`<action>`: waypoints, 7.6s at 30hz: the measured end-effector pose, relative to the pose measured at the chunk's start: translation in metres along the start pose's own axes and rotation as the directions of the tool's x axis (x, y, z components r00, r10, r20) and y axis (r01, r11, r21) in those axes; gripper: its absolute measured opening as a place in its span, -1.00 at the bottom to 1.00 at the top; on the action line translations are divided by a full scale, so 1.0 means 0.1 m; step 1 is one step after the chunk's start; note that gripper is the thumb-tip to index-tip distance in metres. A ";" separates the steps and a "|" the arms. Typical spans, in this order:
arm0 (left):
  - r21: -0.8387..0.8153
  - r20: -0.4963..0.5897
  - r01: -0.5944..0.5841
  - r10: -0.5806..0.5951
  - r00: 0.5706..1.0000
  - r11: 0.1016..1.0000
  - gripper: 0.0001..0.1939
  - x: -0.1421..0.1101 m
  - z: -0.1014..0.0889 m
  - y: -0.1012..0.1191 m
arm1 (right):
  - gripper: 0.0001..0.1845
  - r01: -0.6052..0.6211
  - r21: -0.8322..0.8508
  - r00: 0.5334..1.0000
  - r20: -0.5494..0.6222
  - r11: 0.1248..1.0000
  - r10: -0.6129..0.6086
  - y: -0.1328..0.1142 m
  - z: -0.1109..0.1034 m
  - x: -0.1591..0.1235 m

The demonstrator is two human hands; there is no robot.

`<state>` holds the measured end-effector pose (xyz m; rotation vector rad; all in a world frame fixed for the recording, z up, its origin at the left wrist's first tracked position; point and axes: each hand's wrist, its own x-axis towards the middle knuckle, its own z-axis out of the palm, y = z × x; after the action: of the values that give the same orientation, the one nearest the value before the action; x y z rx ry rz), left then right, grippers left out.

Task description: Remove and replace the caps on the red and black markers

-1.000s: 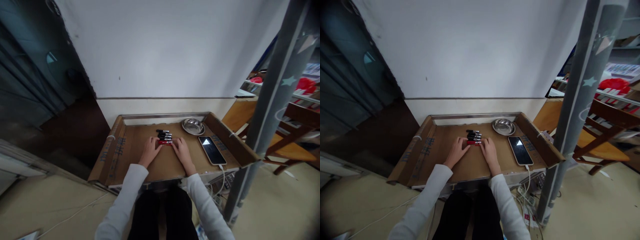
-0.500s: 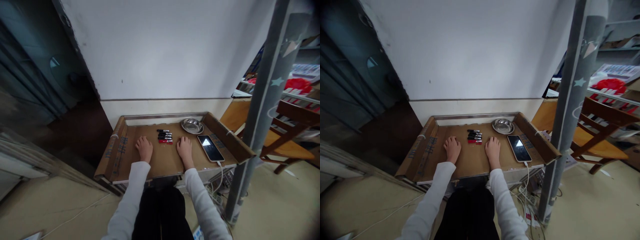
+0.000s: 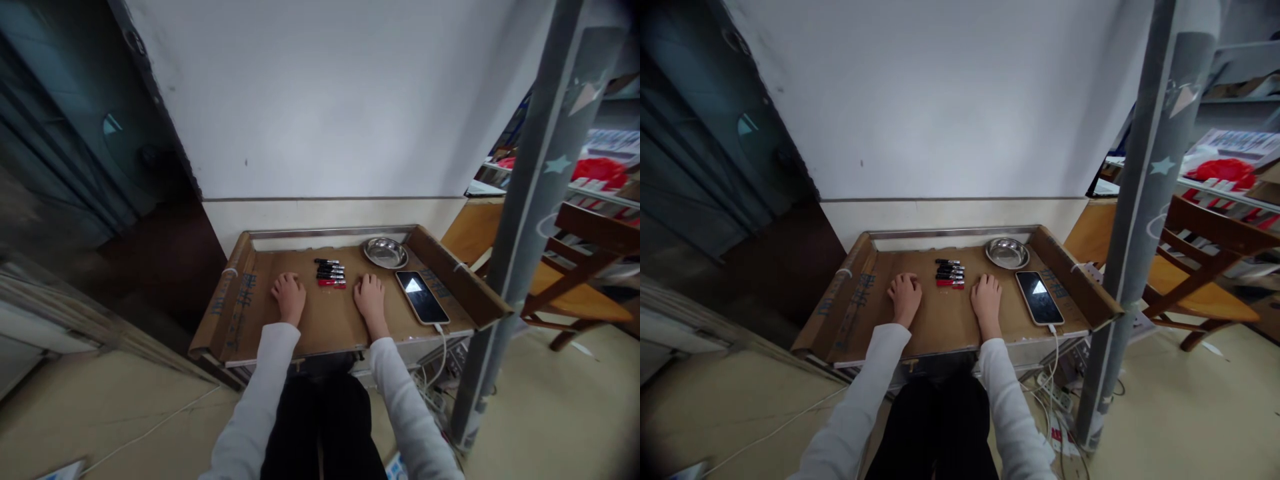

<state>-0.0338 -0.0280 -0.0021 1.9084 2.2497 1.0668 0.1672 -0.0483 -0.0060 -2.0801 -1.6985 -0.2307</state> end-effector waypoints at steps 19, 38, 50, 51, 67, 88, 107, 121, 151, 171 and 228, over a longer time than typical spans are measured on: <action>-0.491 0.068 -0.421 0.515 0.854 0.763 -0.89 0.06 0.10 0.19 | -0.82 0.389 0.234 0.919 -0.033 0.891 -0.392 -0.04 0.00 0.00; -0.595 0.003 -0.425 0.532 0.847 0.682 -0.78 0.12 0.15 0.24 | -0.73 0.430 0.340 0.903 -0.170 0.836 -0.396 -0.23 -0.01 0.14; -0.583 0.037 -0.404 0.520 0.853 0.705 -0.79 0.11 0.13 0.25 | -0.72 0.407 0.386 0.913 -0.138 0.827 -0.385 -0.26 -0.03 0.13; -0.595 0.040 -0.393 0.514 0.857 0.701 -0.80 0.11 0.13 0.25 | -0.72 0.411 0.396 0.911 -0.143 0.821 -0.387 -0.26 -0.02 0.13; -0.547 0.082 -0.363 0.480 0.874 0.754 -0.78 0.09 0.12 0.27 | -0.74 0.383 0.476 0.920 -0.124 0.791 -0.371 -0.20 -0.03 0.11; -0.337 0.107 -0.515 0.575 0.811 0.788 -0.80 0.07 -0.01 0.31 | -0.69 0.376 0.274 0.926 -0.132 0.885 -0.353 -0.27 -0.11 0.05; -0.418 -0.011 -0.434 0.473 0.881 0.798 -0.80 0.08 0.01 0.29 | -0.73 0.260 0.685 0.965 -0.172 0.680 -0.196 -0.22 -0.02 0.06; -0.623 0.001 -0.346 0.443 0.897 0.701 -0.78 0.05 0.13 0.28 | -0.76 0.286 0.738 0.958 -0.200 0.611 -0.207 -0.22 -0.02 0.05; -0.303 0.043 -0.408 0.440 0.897 0.861 -0.80 0.00 -0.06 0.24 | -0.77 0.306 0.771 0.948 -0.301 0.559 -0.103 -0.20 -0.10 0.06; -0.583 0.282 -0.459 0.697 0.660 0.671 -0.76 0.64 0.16 0.02 | -0.76 0.260 0.764 0.959 -0.274 0.591 -0.069 -0.16 -0.13 0.07; -0.712 0.214 -0.255 0.547 0.809 0.655 -0.64 0.03 -0.09 0.31 | -0.79 0.277 0.784 0.936 -0.089 0.556 -0.340 -0.15 -0.10 -0.01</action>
<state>-0.0111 -0.0285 0.0214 2.0608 1.0093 1.1310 0.1541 -0.0509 0.0057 -1.1231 -1.7457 0.4473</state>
